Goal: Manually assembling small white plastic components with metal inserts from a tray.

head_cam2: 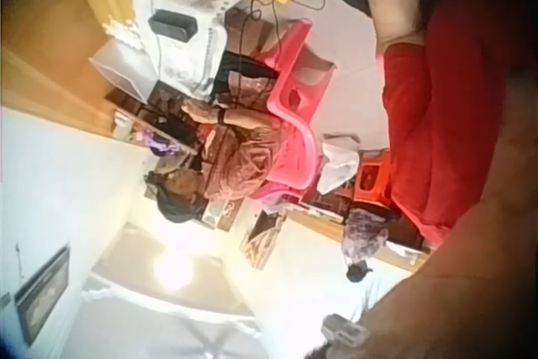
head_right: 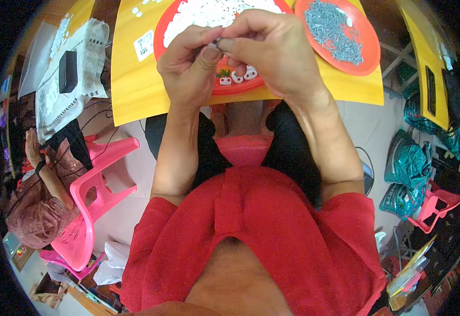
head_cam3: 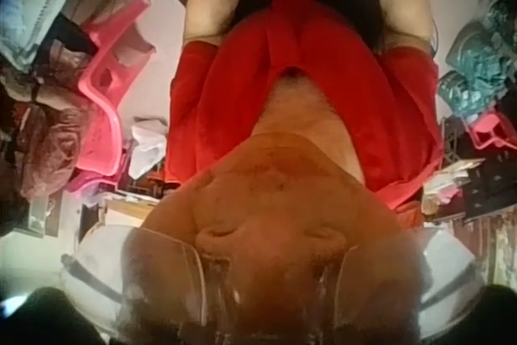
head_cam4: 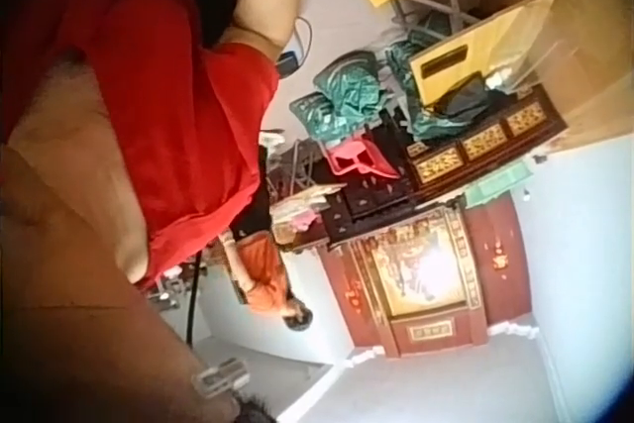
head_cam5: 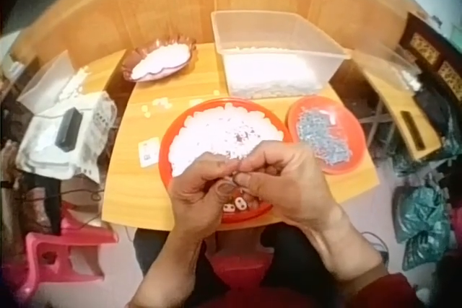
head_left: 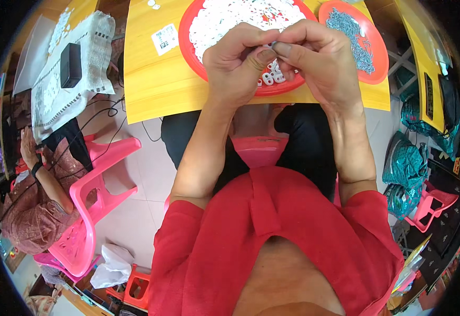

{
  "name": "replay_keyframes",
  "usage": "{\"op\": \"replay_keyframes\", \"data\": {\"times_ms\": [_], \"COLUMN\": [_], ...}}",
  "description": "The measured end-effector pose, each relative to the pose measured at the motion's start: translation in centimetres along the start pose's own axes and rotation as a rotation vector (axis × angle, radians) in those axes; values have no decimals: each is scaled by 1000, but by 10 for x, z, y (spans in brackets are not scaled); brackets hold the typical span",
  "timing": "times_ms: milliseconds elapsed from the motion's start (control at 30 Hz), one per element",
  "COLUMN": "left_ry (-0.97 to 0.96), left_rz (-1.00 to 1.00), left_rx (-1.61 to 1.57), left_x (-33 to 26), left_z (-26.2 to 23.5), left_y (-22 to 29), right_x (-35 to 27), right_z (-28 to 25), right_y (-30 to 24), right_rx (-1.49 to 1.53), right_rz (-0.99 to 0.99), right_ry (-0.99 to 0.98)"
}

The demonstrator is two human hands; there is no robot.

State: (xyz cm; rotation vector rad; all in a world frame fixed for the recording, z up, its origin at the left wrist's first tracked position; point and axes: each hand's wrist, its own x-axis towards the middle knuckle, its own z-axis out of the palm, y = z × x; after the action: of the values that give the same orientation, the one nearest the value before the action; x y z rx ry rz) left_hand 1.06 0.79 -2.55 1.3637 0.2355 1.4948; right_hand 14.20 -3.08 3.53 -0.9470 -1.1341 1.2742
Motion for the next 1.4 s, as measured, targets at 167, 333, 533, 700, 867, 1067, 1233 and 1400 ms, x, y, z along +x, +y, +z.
{"op": "replay_keyframes", "data": {"times_ms": [167, 333, 533, 700, 867, 1067, 1233, 1400], "left_ry": [-18, 28, 118, -255, -398, -431, -373, -258], "left_rz": [-28, -194, -213, -153, -187, -190, -194, -191], "left_rx": [58, -18, 400, 1260, 1341, 1362, 1329, 1194], "left_x": [5, 9, 17, 16, 16, 14, 14, 18], "left_z": [2, 0, -31, -27, -27, -25, -28, -23], "left_y": [3, 18, 30, 33, 19, 22, 18, 21], "right_x": [0, 3, 9, 21, 49, 140, 123, 17], "right_z": [-4, 0, -11, -37, -63, -135, -169, -152], "right_y": [-3, -4, -7, -16, -71, -93, -76, -77], "right_rx": [-48, -8, -110, -218, -625, -1215, -1493, -1474], "right_rz": [-1, 11, -15, -38, -247, -403, -500, 154], "right_ry": [-25, 54, 50, 89, 317, 445, 545, 116]}}
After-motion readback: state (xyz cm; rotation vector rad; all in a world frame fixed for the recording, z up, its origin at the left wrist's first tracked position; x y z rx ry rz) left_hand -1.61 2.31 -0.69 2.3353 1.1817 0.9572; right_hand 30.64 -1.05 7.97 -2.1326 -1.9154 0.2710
